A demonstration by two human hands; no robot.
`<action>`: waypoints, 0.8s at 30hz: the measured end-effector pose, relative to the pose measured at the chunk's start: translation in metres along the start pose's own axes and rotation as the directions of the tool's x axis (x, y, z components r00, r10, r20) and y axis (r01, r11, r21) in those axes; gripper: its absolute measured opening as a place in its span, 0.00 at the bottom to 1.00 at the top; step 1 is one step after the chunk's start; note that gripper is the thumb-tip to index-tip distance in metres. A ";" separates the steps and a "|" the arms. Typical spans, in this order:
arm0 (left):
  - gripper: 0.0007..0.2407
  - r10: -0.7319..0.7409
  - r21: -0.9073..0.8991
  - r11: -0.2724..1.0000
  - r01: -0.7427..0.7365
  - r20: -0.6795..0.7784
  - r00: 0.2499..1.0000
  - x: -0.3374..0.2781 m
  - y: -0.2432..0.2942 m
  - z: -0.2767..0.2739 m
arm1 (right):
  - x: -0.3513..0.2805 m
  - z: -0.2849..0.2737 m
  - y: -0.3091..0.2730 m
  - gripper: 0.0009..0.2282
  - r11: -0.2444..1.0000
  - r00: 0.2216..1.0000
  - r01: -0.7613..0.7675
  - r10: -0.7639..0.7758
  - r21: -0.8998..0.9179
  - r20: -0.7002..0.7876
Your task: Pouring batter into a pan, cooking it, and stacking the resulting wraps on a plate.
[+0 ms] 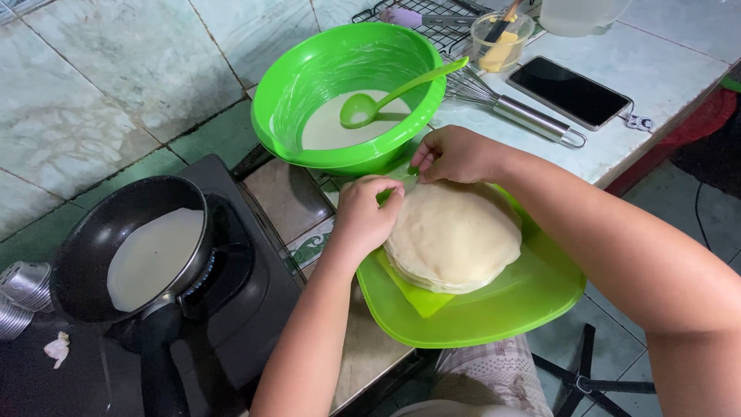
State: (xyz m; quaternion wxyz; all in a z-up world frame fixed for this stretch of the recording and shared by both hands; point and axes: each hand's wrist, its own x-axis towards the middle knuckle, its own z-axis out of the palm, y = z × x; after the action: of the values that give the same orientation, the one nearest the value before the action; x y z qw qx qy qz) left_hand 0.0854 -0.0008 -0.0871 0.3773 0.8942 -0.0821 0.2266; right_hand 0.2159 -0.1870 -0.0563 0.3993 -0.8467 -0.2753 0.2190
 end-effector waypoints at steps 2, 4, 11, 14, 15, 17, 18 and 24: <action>0.07 -0.005 -0.006 1.000 0.005 0.000 1.000 -0.004 0.005 -0.005 | -0.001 -0.003 0.002 0.11 0.999 0.999 0.027 -0.028 -0.027 -0.033; 0.07 -0.011 -0.012 1.000 0.011 -0.002 1.000 -0.009 0.011 -0.010 | -0.007 -0.006 -0.003 0.11 0.997 0.996 0.054 -0.057 -0.057 -0.065; 0.10 0.028 0.055 0.998 -0.025 -0.063 0.998 -0.033 0.024 -0.022 | -0.042 -0.005 -0.020 0.12 0.936 0.958 0.123 -0.199 -0.328 -0.208; 0.11 0.038 0.108 0.994 -0.030 -0.072 0.997 -0.048 0.026 -0.031 | -0.095 -0.020 -0.056 0.11 0.921 0.925 0.148 -0.258 -0.360 -0.279; 0.12 0.038 0.137 0.990 -0.028 -0.073 0.997 -0.054 0.026 -0.034 | -0.119 -0.026 -0.071 0.12 0.918 0.908 0.156 -0.279 -0.366 -0.313; 0.12 0.033 0.155 0.988 -0.023 -0.063 0.997 -0.063 0.024 -0.034 | -0.142 -0.024 -0.043 0.12 0.854 0.870 0.272 -0.415 -0.443 -0.265; 0.13 0.026 0.173 0.985 -0.016 -0.057 0.998 -0.069 0.024 -0.034 | -0.154 -0.022 -0.030 0.13 0.769 0.817 0.382 -0.541 -0.512 -0.203; 0.16 -0.047 0.211 0.976 0.049 -0.015 0.999 -0.074 0.027 -0.027 | -0.168 0.012 0.009 0.20 0.859 0.901 0.211 -0.356 -0.467 -0.247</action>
State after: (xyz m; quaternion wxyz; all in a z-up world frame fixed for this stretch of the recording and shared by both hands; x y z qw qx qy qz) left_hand 0.0019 -0.0023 -0.0882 0.2861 0.9297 -0.0340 0.2293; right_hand 0.0847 -0.2925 -0.0452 0.2708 -0.8871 -0.3703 -0.0515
